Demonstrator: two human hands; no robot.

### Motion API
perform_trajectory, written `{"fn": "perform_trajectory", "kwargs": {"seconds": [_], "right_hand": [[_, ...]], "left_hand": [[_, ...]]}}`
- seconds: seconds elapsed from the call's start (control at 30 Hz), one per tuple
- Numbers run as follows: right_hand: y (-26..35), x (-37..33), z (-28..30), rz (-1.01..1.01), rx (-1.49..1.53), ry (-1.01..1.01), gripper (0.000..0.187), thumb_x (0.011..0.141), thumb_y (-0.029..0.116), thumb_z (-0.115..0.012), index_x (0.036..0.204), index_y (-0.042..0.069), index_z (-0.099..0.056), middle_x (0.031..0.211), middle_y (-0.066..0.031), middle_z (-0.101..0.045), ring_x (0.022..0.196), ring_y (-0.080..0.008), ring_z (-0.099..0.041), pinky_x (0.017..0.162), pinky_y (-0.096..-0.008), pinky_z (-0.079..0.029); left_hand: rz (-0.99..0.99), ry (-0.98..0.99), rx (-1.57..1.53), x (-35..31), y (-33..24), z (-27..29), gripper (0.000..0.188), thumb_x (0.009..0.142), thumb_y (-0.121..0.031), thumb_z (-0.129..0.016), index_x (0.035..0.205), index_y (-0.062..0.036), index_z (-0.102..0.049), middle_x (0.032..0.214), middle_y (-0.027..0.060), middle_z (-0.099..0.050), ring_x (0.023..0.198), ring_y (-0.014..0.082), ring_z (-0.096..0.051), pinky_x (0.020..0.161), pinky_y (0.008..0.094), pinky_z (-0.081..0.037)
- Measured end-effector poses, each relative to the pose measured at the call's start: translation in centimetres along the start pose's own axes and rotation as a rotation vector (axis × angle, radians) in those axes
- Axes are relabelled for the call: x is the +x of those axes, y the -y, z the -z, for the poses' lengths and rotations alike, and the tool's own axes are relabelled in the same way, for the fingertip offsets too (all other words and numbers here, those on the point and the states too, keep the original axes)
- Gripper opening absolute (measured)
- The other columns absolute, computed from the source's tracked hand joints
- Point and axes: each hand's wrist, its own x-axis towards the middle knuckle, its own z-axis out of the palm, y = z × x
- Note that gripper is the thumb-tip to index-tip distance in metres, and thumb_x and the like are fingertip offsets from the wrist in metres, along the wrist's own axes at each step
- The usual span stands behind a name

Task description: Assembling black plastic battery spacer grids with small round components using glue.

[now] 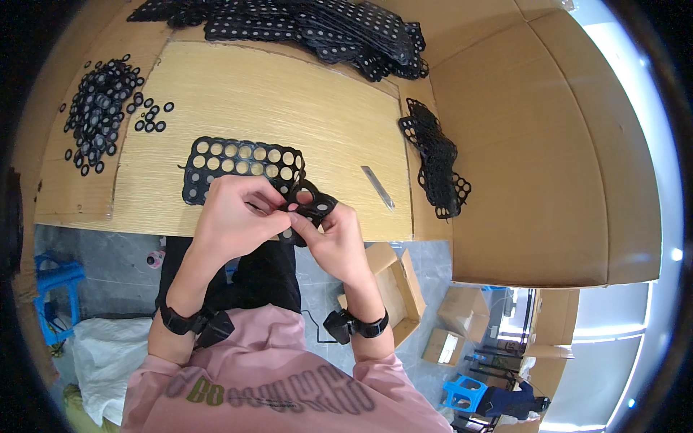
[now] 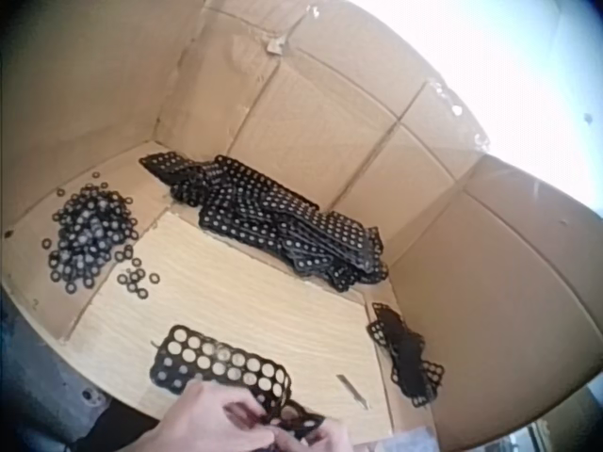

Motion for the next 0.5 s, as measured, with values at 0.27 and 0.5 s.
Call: {"fn": "perform_trajectory", "kwargs": {"seconds": [0.27, 0.5], "right_hand": [[-0.3, 0.3, 0.8, -0.134, 0.069, 0.069, 0.028, 0.087, 0.003, -0.068, 0.111, -0.003, -0.056, 0.090, -0.0017, -0.065, 0.074, -0.0060, -0.057, 0.064, -0.0195, -0.046], [-2.8, 1.2, 1.0, -0.133, 0.465, 0.102, 0.021, 0.090, 0.001, -0.061, 0.109, 0.000, -0.053, 0.095, -0.0015, -0.061, 0.086, -0.0088, -0.058, 0.076, -0.0230, -0.047]], "left_hand": [[0.036, 0.037, -0.082, 0.7, 1.2, 0.7, 0.012, 0.067, -0.005, -0.073, 0.072, 0.0052, -0.069, 0.067, 0.0095, -0.068, 0.062, 0.0110, -0.066, 0.057, 0.0227, -0.052], [0.046, 0.011, -0.470, 1.8, 3.0, 1.8, 0.006, 0.071, -0.003, -0.069, 0.073, 0.0019, -0.067, 0.067, 0.0070, -0.067, 0.060, 0.0106, -0.065, 0.054, 0.0251, -0.050]]}}
